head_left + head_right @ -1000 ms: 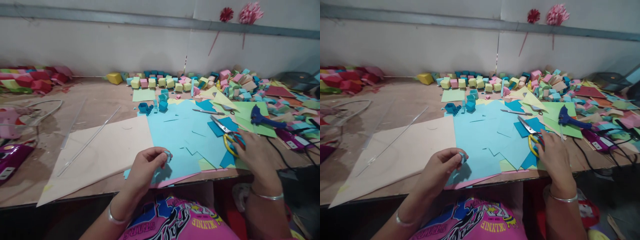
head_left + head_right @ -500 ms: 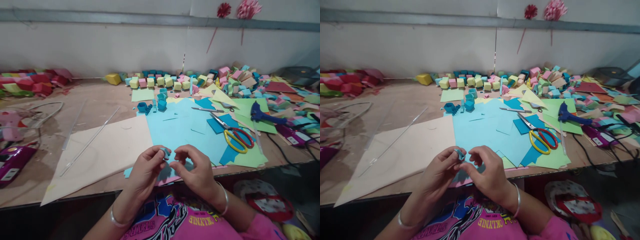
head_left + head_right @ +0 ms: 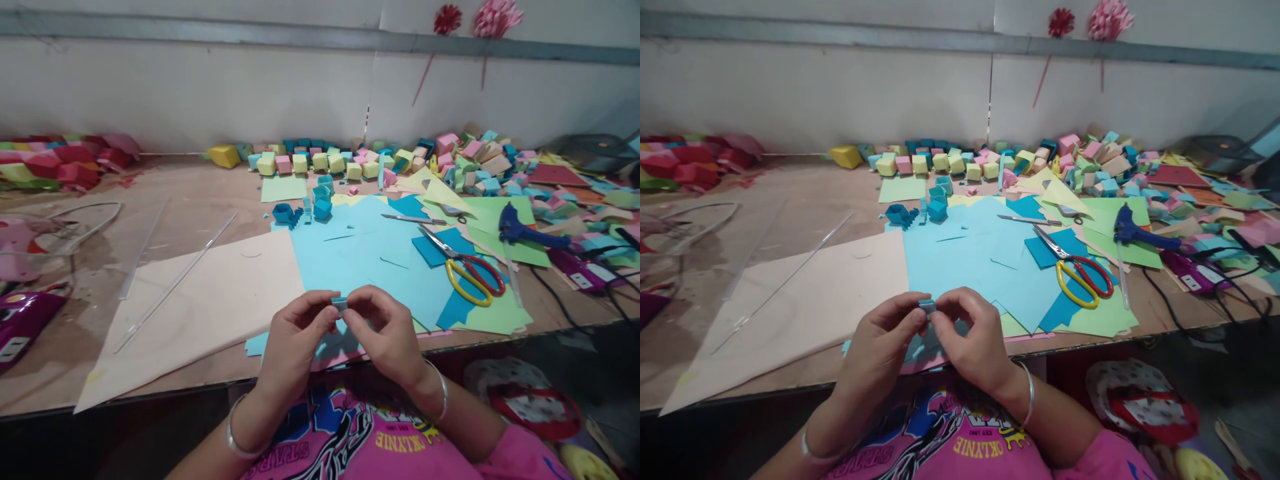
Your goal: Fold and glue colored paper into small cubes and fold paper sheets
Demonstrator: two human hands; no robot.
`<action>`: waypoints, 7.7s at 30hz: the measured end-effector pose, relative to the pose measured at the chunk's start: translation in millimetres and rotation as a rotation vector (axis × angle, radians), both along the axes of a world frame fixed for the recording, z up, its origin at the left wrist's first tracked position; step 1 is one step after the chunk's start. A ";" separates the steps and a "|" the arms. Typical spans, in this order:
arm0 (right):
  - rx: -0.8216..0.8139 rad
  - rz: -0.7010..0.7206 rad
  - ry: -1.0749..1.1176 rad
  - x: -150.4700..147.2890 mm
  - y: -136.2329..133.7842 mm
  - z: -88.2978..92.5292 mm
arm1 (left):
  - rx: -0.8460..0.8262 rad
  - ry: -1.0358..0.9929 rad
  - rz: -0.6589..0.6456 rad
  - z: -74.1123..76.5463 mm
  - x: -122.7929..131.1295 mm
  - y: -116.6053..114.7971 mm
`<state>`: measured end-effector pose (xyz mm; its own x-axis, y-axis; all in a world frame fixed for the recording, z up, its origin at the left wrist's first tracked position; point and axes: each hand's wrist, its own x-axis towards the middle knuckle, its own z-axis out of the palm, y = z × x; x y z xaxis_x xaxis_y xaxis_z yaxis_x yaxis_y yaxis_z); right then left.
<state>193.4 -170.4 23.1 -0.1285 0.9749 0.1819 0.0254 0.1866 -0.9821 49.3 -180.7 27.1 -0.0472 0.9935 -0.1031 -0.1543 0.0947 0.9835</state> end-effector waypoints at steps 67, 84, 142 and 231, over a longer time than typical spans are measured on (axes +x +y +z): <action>0.160 -0.033 -0.095 13.8 -7.9 -0.3 | 0.636 0.782 -0.136 11.0 -13.3 -6.3; 0.751 -0.099 -0.408 23.4 -18.0 -3.8 | 0.635 0.658 -0.081 9.9 -7.0 -6.9; 0.350 0.194 -0.217 16.1 -11.2 -4.3 | 0.479 0.623 -0.474 25.1 -14.9 -1.3; 0.642 -0.114 -0.656 27.6 -13.1 3.5 | 0.667 0.763 -0.249 5.3 1.6 -9.6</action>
